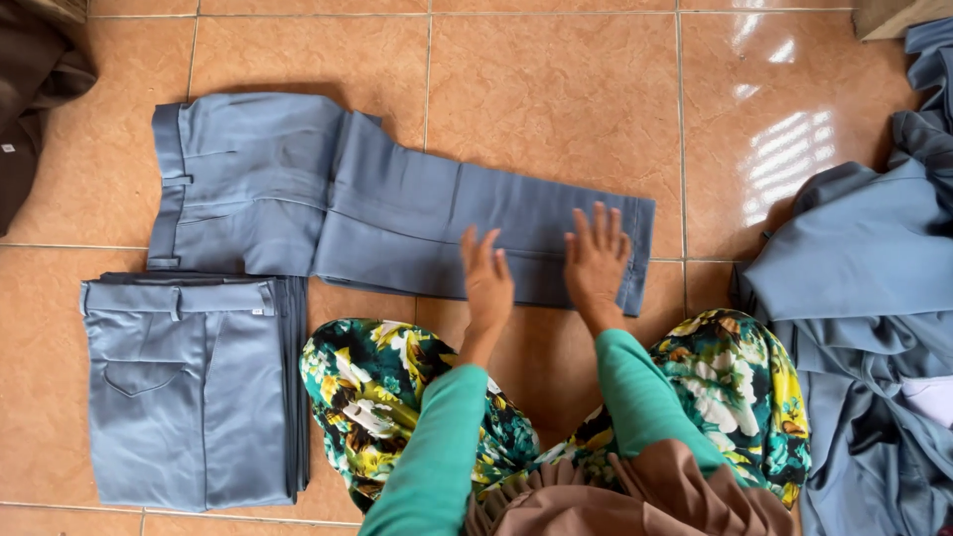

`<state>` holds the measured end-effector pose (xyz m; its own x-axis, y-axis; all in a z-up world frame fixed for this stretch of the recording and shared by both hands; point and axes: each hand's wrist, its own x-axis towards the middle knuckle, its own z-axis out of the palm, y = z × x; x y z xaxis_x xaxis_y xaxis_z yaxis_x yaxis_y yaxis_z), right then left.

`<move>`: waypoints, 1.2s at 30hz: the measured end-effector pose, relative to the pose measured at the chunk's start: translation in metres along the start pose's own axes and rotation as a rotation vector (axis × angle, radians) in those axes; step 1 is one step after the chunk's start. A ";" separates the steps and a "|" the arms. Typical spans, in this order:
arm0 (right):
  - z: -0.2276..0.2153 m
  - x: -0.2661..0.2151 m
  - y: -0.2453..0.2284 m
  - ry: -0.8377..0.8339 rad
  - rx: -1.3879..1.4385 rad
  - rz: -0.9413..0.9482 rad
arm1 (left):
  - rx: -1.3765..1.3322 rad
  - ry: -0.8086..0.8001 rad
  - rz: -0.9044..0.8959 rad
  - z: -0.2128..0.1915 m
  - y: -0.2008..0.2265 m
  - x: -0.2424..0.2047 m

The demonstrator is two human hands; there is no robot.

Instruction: A person sitting on the floor folds several pairs of blue trousers into neat rectangular stacks.

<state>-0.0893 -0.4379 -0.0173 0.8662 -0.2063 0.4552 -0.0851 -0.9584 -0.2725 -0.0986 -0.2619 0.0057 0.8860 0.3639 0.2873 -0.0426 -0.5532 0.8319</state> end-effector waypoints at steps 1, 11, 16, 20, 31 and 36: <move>0.007 0.002 -0.012 -0.089 -0.013 -0.063 | 0.090 -0.185 0.093 0.018 -0.006 0.004; 0.009 0.005 0.045 -0.385 -0.110 -0.005 | 0.920 -0.356 0.076 0.001 -0.061 0.074; 0.019 0.018 0.046 -0.388 -0.119 0.125 | 0.878 -0.201 0.084 0.004 -0.074 0.089; 0.035 0.029 0.001 -0.436 -0.087 -0.052 | 0.699 -0.566 0.431 0.054 -0.037 0.064; -0.002 0.055 0.081 -0.525 -0.024 0.283 | 0.842 -0.262 0.190 0.023 -0.090 0.111; -0.011 0.014 0.111 -0.409 -0.008 0.547 | 0.813 -0.134 0.191 0.017 -0.072 0.065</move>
<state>-0.0917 -0.5495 -0.0319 0.8135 -0.5723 -0.1036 -0.5664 -0.7389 -0.3650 -0.0302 -0.2115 -0.0437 0.9467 0.1456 0.2874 0.1027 -0.9819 0.1592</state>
